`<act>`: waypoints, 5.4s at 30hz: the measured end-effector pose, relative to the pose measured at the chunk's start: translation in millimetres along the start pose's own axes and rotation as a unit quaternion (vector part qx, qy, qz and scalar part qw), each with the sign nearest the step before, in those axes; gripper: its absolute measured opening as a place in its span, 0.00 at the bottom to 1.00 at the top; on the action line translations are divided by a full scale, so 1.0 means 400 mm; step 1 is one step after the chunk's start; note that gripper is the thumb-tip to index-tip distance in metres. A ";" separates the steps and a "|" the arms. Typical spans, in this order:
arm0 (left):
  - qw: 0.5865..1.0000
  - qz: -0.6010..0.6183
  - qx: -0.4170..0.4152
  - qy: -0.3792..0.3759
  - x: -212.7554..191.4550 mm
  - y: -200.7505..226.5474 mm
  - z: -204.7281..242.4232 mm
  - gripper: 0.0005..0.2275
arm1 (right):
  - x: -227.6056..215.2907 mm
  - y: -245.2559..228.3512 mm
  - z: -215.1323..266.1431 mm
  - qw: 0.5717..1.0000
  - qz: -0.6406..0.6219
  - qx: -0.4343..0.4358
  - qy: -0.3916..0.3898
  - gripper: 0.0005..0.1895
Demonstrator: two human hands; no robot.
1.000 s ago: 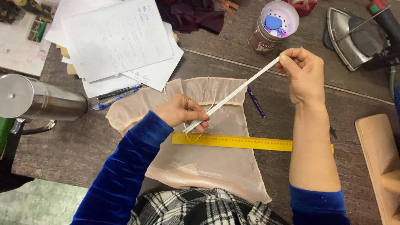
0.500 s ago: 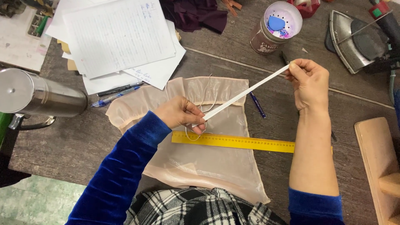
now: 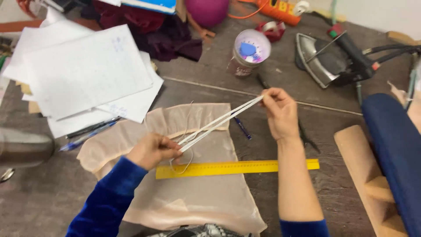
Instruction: The person cuts a white elastic band into several small pieces using scissors. They then use a pen to mark the beige fabric and continue cutting the elastic band.
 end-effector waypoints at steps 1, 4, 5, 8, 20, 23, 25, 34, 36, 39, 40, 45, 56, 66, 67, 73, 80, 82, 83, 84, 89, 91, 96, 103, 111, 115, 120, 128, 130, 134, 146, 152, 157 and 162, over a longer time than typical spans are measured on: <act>1.000 -0.002 0.005 -0.002 0.005 0.006 0.002 0.12 | 0.000 -0.012 0.007 1.000 0.003 -0.004 0.003 0.05; 0.999 0.029 0.001 0.032 0.006 -0.010 0.011 0.10 | 0.018 -0.030 0.026 0.999 -0.006 -0.032 -0.022 0.04; 0.999 0.029 0.004 0.044 0.006 -0.021 0.004 0.09 | 0.016 -0.030 0.031 0.999 -0.008 -0.047 -0.025 0.04; 0.998 0.019 0.010 0.063 0.003 -0.046 -0.002 0.09 | 0.015 -0.033 0.046 0.997 -0.013 -0.066 -0.024 0.04; 0.996 0.015 0.021 0.085 0.003 -0.036 0.036 0.08 | 0.023 -0.031 0.078 0.997 -0.011 -0.071 -0.012 0.04; 0.996 0.005 0.016 0.089 -0.002 -0.043 0.044 0.08 | 0.025 -0.022 0.085 0.998 -0.011 -0.069 -0.009 0.04; 0.996 0.000 0.012 0.090 -0.006 -0.041 0.050 0.07 | 0.032 -0.024 0.090 0.997 -0.010 -0.070 -0.006 0.04; 0.994 -0.001 -0.040 0.097 -0.032 -0.047 0.065 0.06 | 0.047 -0.028 0.114 0.998 0.025 -0.034 -0.037 0.05; 0.991 -0.005 -0.051 0.120 -0.040 -0.046 0.075 0.06 | 0.051 -0.032 0.121 0.998 0.046 -0.032 -0.033 0.05; 0.989 -0.038 -0.044 0.137 -0.050 -0.083 0.067 0.06 | 0.051 -0.030 0.129 0.997 0.067 -0.017 -0.022 0.04; 0.989 -0.040 -0.043 0.135 -0.049 -0.081 0.069 0.06 | 0.050 -0.028 0.130 0.997 0.067 -0.017 -0.019 0.04; 0.988 -0.015 -0.021 0.153 -0.052 -0.090 0.076 0.06 | 0.052 -0.031 0.137 0.998 0.054 -0.008 -0.014 0.02; 0.985 -0.034 -0.012 0.168 -0.060 -0.100 0.078 0.06 | 0.075 -0.060 0.151 0.998 0.049 -0.036 -0.026 0.05; 0.984 -0.051 0.007 0.168 -0.068 -0.109 0.081 0.06 | 0.091 -0.058 0.160 0.997 0.066 -0.036 -0.034 0.04; 0.984 -0.051 0.005 0.170 -0.069 -0.107 0.083 0.06 | 0.092 -0.057 0.161 0.997 0.064 -0.034 -0.035 0.04; 0.987 -0.037 -0.022 0.152 -0.064 -0.101 0.081 0.07 | 0.091 -0.058 0.161 0.997 0.064 -0.033 -0.030 0.05; 0.986 -0.007 0.009 0.169 -0.062 -0.090 0.089 0.07 | 0.083 -0.045 0.161 0.997 0.061 -0.040 -0.013 0.04; 0.982 0.040 0.044 0.180 -0.064 -0.079 0.096 0.08 | 0.080 -0.042 0.160 0.997 0.054 -0.055 -0.009 0.03; 0.982 0.043 0.046 0.177 -0.063 -0.077 0.097 0.08 | 0.076 -0.039 0.160 0.997 0.055 -0.056 -0.006 0.03; 0.983 0.046 0.050 0.172 -0.062 -0.074 0.095 0.08 | 0.071 -0.036 0.160 0.997 0.057 -0.059 -0.002 0.04; 0.983 0.057 0.051 0.168 -0.058 -0.083 0.093 0.09 | 0.063 -0.027 0.160 0.997 0.050 -0.055 0.001 0.04; 0.983 0.063 0.054 0.167 -0.057 -0.086 0.092 0.09 | 0.063 -0.025 0.161 0.997 0.046 -0.054 0.001 0.04; 0.983 0.064 0.053 0.165 -0.057 -0.077 0.095 0.09 | 0.066 -0.030 0.163 0.998 0.046 -0.050 0.006 0.04; 0.984 0.055 0.045 0.164 -0.056 -0.089 0.089 0.10 | 0.066 -0.028 0.166 0.998 0.044 -0.049 0.008 0.04; 0.985 0.020 0.029 0.168 -0.051 -0.076 0.093 0.09 | 0.086 -0.040 0.169 0.998 0.054 -0.039 -0.006 0.03; 0.986 -0.013 0.017 0.165 -0.050 -0.108 0.081 0.07 | 0.116 -0.057 0.181 0.998 0.054 -0.039 -0.015 0.03; 0.984 -0.060 0.019 0.166 -0.048 -0.109 0.074 0.07 | 0.154 -0.083 0.185 0.995 0.081 -0.043 -0.048 0.03; 0.939 -0.206 0.170 0.217 0.026 0.113 0.098 0.16 | 0.232 -0.102 0.205 0.977 0.135 -0.047 -0.155 0.02; 0.938 -0.159 0.246 0.184 0.061 0.187 0.096 0.15 | 0.249 -0.105 0.211 0.974 0.144 -0.041 -0.171 0.02; 0.936 -0.054 0.325 0.123 0.115 0.269 0.083 0.13 | 0.281 -0.132 0.220 0.968 0.157 -0.027 -0.193 0.02; 0.952 0.081 0.283 0.088 0.133 0.257 0.058 0.06 | 0.282 -0.125 0.223 0.968 0.151 -0.012 -0.202 0.01; 0.948 0.100 0.289 0.087 0.136 0.257 0.057 0.05 | 0.285 -0.124 0.221 0.969 0.142 -0.013 -0.200 0.01; 0.948 0.093 0.292 0.091 0.140 0.263 0.061 0.06 | 0.291 -0.124 0.223 0.973 0.132 -0.008 -0.190 0.02; 0.926 -0.024 0.339 0.163 0.144 0.288 0.088 0.05 | 0.287 -0.126 0.225 0.979 0.133 -0.013 -0.155 0.02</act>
Point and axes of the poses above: each hand's wrist, its own z-axis away from the middle knuckle, its own x-axis out of the palm, y = z × x, the point moved 6 cm from there along -z, towards the middle knuckle, and after that the axes turned 11 degrees about -y, right-handed, at the moved point
